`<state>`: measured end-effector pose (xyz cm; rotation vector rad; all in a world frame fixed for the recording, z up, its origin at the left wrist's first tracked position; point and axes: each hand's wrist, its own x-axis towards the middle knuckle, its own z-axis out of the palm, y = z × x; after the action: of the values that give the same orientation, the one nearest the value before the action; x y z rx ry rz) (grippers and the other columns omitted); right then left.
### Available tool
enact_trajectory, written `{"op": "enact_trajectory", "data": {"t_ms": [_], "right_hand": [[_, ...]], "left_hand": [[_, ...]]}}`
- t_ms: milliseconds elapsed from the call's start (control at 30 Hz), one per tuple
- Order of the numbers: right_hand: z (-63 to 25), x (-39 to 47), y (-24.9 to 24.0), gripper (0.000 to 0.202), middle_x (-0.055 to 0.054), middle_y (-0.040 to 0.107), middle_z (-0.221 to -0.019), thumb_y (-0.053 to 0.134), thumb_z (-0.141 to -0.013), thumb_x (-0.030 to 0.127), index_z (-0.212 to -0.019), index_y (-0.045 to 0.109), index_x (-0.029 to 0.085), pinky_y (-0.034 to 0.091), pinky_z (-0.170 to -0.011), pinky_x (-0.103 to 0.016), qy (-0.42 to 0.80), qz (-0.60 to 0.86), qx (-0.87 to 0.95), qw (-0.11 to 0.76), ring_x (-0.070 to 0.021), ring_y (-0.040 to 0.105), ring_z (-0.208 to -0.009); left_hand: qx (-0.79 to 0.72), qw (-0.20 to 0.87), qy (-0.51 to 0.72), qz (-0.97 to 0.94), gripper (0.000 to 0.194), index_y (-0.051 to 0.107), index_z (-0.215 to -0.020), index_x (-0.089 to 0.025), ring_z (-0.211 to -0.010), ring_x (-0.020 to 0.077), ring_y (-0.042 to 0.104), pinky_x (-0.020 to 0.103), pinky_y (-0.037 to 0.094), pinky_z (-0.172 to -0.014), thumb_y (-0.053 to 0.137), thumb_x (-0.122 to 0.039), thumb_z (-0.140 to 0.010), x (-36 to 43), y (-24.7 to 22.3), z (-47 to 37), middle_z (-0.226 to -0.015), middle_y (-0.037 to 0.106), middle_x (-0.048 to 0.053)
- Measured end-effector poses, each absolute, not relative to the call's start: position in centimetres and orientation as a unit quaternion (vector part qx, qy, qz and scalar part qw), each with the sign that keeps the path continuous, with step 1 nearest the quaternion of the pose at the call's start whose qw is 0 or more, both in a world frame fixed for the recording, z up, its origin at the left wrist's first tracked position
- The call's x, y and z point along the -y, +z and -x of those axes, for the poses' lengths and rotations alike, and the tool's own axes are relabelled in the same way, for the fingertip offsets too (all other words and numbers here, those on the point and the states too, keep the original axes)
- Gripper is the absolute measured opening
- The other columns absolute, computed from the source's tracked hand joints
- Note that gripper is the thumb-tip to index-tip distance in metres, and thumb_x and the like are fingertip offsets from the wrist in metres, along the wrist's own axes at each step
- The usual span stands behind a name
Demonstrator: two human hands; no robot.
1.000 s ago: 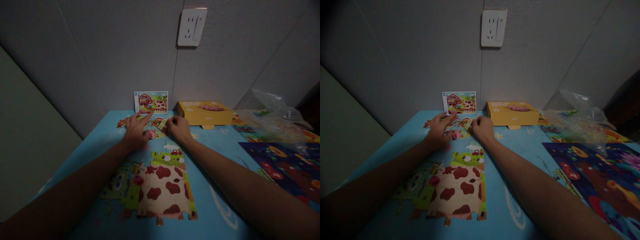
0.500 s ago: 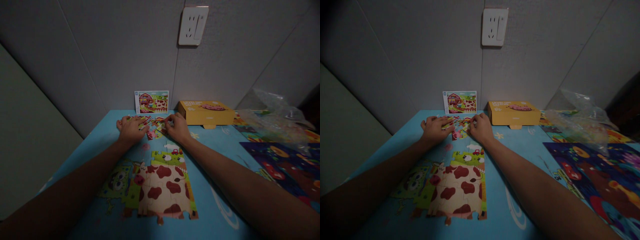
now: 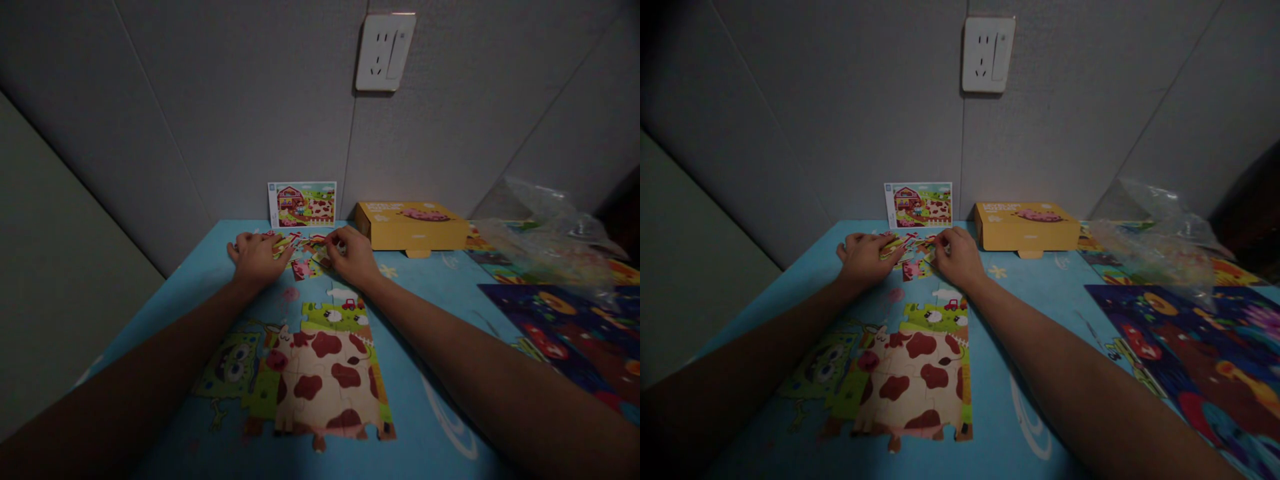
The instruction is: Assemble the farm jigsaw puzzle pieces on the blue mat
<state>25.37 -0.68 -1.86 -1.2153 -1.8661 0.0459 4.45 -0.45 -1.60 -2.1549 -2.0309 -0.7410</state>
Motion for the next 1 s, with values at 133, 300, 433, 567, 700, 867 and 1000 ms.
{"op": "enact_trajectory", "data": {"t_ms": [133, 300, 433, 567, 700, 867, 1000], "right_hand": [[-25.4, 0.5, -2.1, 0.011, -0.007, 0.065, -0.079, 0.055, -0.078, 0.014, -0.079, 0.066, 0.016, 0.043, -0.076, -0.033, 0.014, 0.490, 0.753, 0.440, -0.0205, 0.057, -0.078], [-25.2, 1.0, -1.8, 0.024, -0.007, 0.069, -0.089, 0.056, -0.086, 0.025, -0.105, 0.068, 0.017, 0.044, -0.080, -0.035, 0.063, 0.444, 0.777, 0.442, -0.0214, 0.059, -0.084], [-24.7, 1.6, -1.7, 0.038, -0.007, 0.070, -0.106, 0.057, -0.090, 0.036, -0.125, 0.061, 0.022, 0.045, -0.085, -0.036, 0.149, 0.352, 0.802, 0.459, -0.0210, 0.061, -0.094], [-24.5, 1.2, -2.0, 0.034, -0.003, 0.067, -0.083, 0.063, -0.084, 0.036, -0.113, 0.063, 0.019, 0.046, -0.068, -0.031, 0.252, 0.351, 0.743, 0.511, -0.0168, 0.060, -0.073], [-24.5, 0.8, -2.3, 0.044, 0.006, 0.059, -0.063, 0.069, -0.075, 0.039, -0.113, 0.057, 0.020, 0.043, -0.053, -0.027, 0.389, 0.359, 0.651, 0.545, -0.0120, 0.049, -0.051], [-24.7, 0.7, -2.4, 0.030, 0.002, 0.064, -0.067, 0.063, -0.076, 0.035, -0.102, 0.064, 0.019, 0.045, -0.055, -0.027, 0.306, 0.420, 0.638, 0.568, -0.0135, 0.055, -0.056], [-25.4, 0.3, -2.4, 0.023, -0.002, 0.066, -0.071, 0.054, -0.080, 0.025, -0.096, 0.068, 0.017, 0.045, -0.062, -0.029, 0.139, 0.508, 0.627, 0.574, -0.0165, 0.059, -0.064]], "left_hand": [[0.644, 0.047, -0.260, 0.718, 0.048, 0.068, -0.123, -0.023, -0.117, 0.0403, 0.045, 0.066, 0.025, -0.100, 0.057, -0.051, -0.086, 0.2, -1.6, -4.3, -0.117, 0.069, 0.014], [0.555, 0.048, -0.334, 0.760, 0.062, 0.060, -0.131, -0.017, -0.113, 0.0353, 0.046, 0.056, 0.034, -0.101, 0.068, -0.050, -0.079, 0.5, -1.4, -4.6, -0.111, 0.069, 0.013], [0.410, 0.046, -0.388, 0.824, 0.068, 0.052, -0.139, -0.015, -0.111, 0.0286, 0.046, 0.045, 0.041, -0.101, 0.071, -0.041, -0.079, 1.1, -1.5, -5.0, -0.117, 0.064, 0.012], [0.349, 0.054, -0.399, 0.846, 0.072, 0.047, -0.142, -0.014, -0.115, 0.0293, 0.043, 0.047, 0.038, -0.104, 0.072, -0.039, -0.079, 1.2, -1.7, -5.1, -0.124, 0.060, 0.013], [0.385, -0.004, -0.404, 0.830, 0.061, 0.052, -0.139, -0.017, -0.113, 0.0284, 0.048, 0.047, 0.040, -0.103, 0.068, -0.034, -0.083, 1.0, -1.9, -5.0, -0.120, 0.056, 0.014], [0.422, -0.063, -0.417, 0.802, 0.049, 0.060, -0.131, -0.021, -0.105, 0.0248, 0.054, 0.044, 0.043, -0.100, 0.064, -0.030, -0.083, 0.9, -1.8, -5.0, -0.109, 0.058, 0.009], [0.461, -0.067, -0.429, 0.774, 0.041, 0.066, -0.123, -0.021, -0.100, 0.0242, 0.055, 0.043, 0.045, -0.096, 0.061, -0.030, -0.083, 0.6, -1.7, -4.9, -0.102, 0.063, 0.008]]}}
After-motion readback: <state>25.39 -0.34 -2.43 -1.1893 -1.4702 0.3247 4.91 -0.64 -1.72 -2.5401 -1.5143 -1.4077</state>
